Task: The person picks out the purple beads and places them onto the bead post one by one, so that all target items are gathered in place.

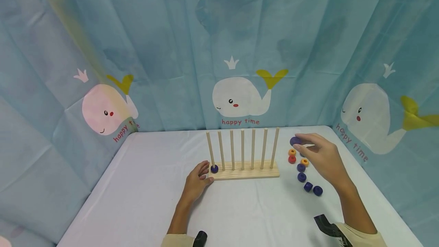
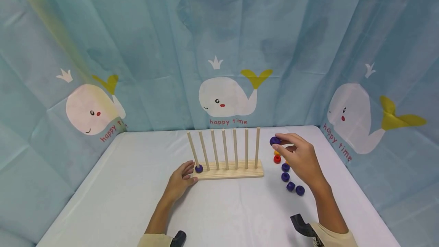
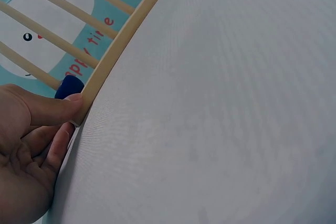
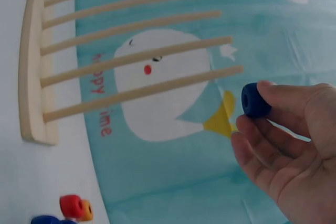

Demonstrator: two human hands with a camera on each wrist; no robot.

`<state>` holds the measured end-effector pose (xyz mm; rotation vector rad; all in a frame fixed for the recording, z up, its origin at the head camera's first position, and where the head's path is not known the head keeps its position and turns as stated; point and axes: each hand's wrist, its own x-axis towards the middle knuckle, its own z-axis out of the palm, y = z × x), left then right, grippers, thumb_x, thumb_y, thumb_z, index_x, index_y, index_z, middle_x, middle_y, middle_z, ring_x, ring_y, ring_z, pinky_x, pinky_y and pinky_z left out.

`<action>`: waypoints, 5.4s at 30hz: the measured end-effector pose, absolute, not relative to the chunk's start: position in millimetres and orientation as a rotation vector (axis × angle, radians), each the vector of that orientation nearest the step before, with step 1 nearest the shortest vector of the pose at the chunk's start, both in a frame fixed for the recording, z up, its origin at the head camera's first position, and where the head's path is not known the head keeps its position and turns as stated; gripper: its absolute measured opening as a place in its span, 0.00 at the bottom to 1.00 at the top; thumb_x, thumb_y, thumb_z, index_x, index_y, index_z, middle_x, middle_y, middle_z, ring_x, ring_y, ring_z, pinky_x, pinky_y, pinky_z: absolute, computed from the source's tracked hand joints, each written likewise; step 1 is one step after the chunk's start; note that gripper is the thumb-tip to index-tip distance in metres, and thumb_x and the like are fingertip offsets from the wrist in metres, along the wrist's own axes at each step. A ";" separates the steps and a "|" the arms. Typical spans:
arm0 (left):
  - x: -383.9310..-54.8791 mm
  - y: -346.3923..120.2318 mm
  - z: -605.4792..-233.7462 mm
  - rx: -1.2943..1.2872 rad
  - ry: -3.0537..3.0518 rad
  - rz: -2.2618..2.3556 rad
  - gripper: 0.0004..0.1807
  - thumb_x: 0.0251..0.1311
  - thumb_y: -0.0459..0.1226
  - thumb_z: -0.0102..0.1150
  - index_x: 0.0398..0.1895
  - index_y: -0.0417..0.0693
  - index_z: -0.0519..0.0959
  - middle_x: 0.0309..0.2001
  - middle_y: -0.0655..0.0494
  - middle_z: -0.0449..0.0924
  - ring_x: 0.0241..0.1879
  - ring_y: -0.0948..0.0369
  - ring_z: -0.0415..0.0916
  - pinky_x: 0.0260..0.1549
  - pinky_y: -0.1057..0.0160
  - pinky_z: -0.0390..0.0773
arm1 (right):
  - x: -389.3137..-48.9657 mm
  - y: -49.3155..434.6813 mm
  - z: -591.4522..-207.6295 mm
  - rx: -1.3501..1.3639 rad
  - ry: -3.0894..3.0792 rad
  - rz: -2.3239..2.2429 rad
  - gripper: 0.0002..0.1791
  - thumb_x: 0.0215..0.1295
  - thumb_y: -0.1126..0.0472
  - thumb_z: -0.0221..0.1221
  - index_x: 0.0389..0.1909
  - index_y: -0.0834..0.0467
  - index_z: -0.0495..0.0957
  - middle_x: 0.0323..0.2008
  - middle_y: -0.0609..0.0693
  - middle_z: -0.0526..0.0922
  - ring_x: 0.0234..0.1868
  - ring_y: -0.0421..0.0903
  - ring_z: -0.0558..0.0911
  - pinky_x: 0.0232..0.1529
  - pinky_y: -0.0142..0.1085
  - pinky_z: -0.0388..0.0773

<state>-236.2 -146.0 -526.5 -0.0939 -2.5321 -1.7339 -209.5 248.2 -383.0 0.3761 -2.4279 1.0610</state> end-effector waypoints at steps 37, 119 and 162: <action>-236.5 -147.1 -526.9 -0.111 -2.518 -1.770 0.38 0.55 0.28 0.67 0.70 0.45 0.64 0.65 0.53 0.71 0.62 0.54 0.70 0.60 0.57 0.73 | -235.5 151.8 -339.9 0.823 -2.240 1.238 0.20 0.62 0.59 0.66 0.56 0.53 0.80 0.47 0.42 0.81 0.47 0.38 0.79 0.46 0.34 0.82; -235.6 -146.4 -522.4 -0.107 -2.538 -1.750 0.37 0.56 0.30 0.67 0.70 0.43 0.64 0.65 0.52 0.71 0.61 0.53 0.71 0.59 0.55 0.73 | -269.6 30.7 -341.3 0.977 -2.354 1.110 0.16 0.65 0.59 0.63 0.52 0.59 0.81 0.44 0.44 0.82 0.45 0.43 0.79 0.43 0.34 0.77; -237.2 -147.4 -525.8 -0.128 -2.525 -1.766 0.38 0.56 0.28 0.66 0.71 0.42 0.63 0.65 0.51 0.71 0.62 0.53 0.70 0.60 0.56 0.73 | -236.6 95.8 -348.0 0.817 -2.048 1.215 0.15 0.64 0.59 0.64 0.52 0.51 0.82 0.47 0.42 0.82 0.48 0.40 0.79 0.50 0.38 0.78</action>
